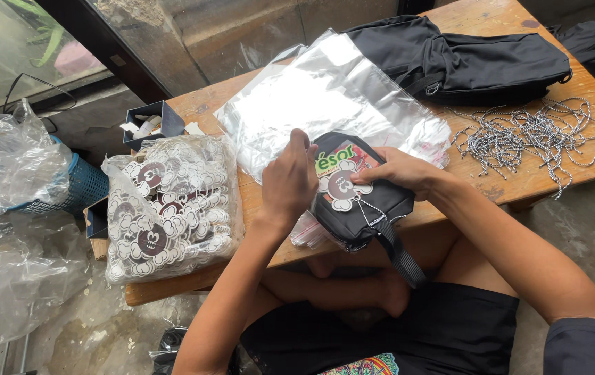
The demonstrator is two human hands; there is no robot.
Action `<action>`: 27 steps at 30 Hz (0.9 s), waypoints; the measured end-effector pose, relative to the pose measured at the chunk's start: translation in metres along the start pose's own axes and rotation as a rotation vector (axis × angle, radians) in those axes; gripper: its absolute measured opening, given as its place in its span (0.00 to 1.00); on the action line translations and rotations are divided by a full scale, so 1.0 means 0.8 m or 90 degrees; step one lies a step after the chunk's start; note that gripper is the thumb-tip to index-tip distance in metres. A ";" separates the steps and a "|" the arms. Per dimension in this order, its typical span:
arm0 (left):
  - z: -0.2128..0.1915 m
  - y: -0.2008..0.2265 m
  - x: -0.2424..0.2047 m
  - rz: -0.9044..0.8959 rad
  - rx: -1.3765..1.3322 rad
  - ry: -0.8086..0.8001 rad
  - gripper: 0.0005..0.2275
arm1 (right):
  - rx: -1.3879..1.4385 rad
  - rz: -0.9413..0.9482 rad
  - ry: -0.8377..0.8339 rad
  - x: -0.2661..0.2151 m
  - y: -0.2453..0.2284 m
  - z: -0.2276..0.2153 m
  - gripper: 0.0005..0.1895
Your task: The person attaches small round badges to a black pouch and places the pouch into a plastic bag.
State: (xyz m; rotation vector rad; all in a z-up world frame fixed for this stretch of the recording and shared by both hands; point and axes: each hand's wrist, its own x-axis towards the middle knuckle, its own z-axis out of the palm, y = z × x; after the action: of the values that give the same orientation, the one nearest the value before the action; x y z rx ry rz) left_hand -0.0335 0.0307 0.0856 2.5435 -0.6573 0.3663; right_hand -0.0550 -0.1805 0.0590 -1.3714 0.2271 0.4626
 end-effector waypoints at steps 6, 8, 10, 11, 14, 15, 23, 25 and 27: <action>0.001 -0.004 -0.010 0.053 -0.054 -0.030 0.05 | 0.117 -0.046 0.100 0.025 0.000 -0.012 0.15; 0.002 0.001 -0.025 0.054 -0.031 -0.071 0.05 | 0.156 -0.058 0.130 0.032 0.002 -0.012 0.14; 0.000 0.002 -0.032 0.053 -0.006 -0.108 0.05 | 0.194 -0.072 0.157 0.042 0.008 -0.011 0.14; -0.002 0.001 -0.033 0.056 -0.026 -0.113 0.06 | 0.199 -0.100 0.193 0.046 0.015 -0.012 0.13; 0.002 0.004 -0.036 0.070 -0.042 -0.128 0.06 | 0.210 -0.134 0.264 0.076 0.045 -0.025 0.11; 0.004 0.006 -0.038 0.083 -0.037 -0.138 0.06 | 0.216 -0.141 0.298 0.088 0.057 -0.031 0.09; -0.001 0.026 -0.016 0.044 0.170 -0.085 0.14 | 0.168 -0.165 0.308 0.070 0.039 -0.003 0.12; 0.010 0.037 0.002 0.074 0.136 -0.042 0.16 | 0.155 -0.165 0.297 0.095 0.063 -0.017 0.12; 0.040 0.037 0.022 0.165 0.179 0.021 0.18 | 0.141 -0.212 0.283 0.130 0.095 -0.038 0.13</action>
State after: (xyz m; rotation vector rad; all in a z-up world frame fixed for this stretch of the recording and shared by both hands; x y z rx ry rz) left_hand -0.0295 -0.0154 0.0768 2.7111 -0.9881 0.6282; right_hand 0.0074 -0.1816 -0.0583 -1.2485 0.3932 -0.1476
